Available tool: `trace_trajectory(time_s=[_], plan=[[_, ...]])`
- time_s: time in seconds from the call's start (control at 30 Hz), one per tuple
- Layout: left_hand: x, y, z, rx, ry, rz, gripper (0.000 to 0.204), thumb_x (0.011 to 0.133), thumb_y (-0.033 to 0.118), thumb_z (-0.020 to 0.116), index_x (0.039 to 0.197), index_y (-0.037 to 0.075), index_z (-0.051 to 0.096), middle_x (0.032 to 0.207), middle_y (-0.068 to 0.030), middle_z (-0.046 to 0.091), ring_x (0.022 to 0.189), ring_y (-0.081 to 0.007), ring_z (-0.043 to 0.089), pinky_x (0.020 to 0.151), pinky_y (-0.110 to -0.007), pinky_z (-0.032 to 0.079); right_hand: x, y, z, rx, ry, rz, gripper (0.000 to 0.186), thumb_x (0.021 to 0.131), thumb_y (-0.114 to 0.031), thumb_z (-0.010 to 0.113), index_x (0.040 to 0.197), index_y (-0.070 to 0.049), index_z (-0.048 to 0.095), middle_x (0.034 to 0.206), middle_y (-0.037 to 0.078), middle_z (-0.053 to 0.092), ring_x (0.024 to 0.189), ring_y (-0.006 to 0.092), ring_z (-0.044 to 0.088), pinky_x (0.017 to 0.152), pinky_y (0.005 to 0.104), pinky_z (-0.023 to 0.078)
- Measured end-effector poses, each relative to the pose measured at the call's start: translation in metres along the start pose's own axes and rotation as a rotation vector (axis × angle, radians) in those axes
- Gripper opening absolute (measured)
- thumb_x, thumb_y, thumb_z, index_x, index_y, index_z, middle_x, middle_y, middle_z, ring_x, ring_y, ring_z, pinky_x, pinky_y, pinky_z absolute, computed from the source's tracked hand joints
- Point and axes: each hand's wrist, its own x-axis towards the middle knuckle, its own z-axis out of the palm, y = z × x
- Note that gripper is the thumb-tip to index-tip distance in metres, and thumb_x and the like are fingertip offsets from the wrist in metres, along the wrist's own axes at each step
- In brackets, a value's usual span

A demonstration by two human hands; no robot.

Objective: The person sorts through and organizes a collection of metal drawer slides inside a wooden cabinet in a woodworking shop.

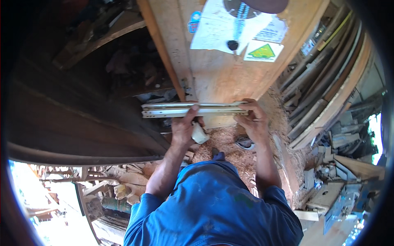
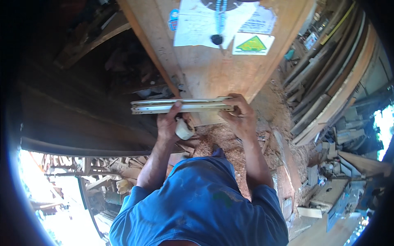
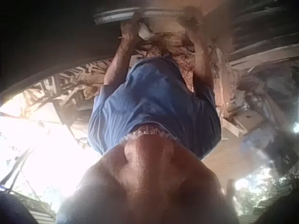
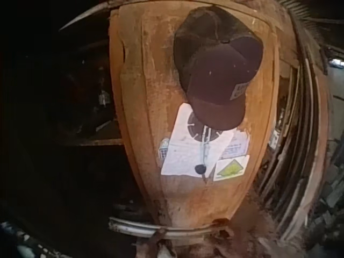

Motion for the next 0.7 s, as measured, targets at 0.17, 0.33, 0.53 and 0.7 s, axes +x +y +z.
trace_trajectory(time_s=[0.17, 0.33, 0.53, 0.7], plan=[[-0.005, 0.004, 0.005, 0.047, 0.011, -0.027, 0.023, 0.087, 0.016, 0.071, 0.101, 0.001, 0.062, 0.071, -0.0064, 0.062, 0.055, -0.014, 0.059, 0.051, -0.027, 0.05, -0.001, -0.004, 0.004, 0.013, 0.009, 0.05, 0.035, 0.075, 0.013, 0.073, 0.105, -0.004, 0.064, 0.117, 0.009, 0.053, 0.096, 0.0138, 0.062, 0.076, 0.0213, 0.056], [-0.004, 0.008, 0.002, -0.02, -0.071, -0.015, 0.031, 0.087, 0.018, 0.073, 0.108, 0.0, 0.06, 0.069, -0.0048, 0.06, 0.056, -0.0127, 0.056, 0.049, -0.026, 0.047, 0.0, -0.001, 0.006, 0.084, -0.006, 0.03, 0.034, 0.077, 0.014, 0.07, 0.105, -0.003, 0.061, 0.117, 0.009, 0.053, 0.099, 0.0152, 0.06, 0.078, 0.0244, 0.055], [-0.006, 0.001, -0.004, -0.249, -0.111, -0.047, 0.035, 0.089, 0.017, 0.07, 0.117, 0.001, 0.055, 0.07, -0.0043, 0.058, 0.058, -0.0143, 0.058, 0.051, -0.028, 0.05, -0.009, -0.001, 0.007, 0.083, 0.028, -0.016, 0.036, 0.077, 0.015, 0.07, 0.106, -0.003, 0.06, 0.116, 0.01, 0.051, 0.1, 0.0156, 0.059, 0.082, 0.0263, 0.053], [-0.004, -0.001, -0.006, -0.1, -0.099, -0.042, 0.024, 0.094, 0.018, 0.062, 0.109, 0.0, 0.059, 0.069, -0.0062, 0.057, 0.06, -0.0163, 0.058, 0.057, -0.03, 0.051, -0.018, -0.003, 0.0, 0.058, -0.048, -0.103, 0.044, 0.079, 0.011, 0.07, 0.118, -0.002, 0.056, 0.118, 0.013, 0.052, 0.102, 0.0189, 0.06, 0.088, 0.0308, 0.052]])
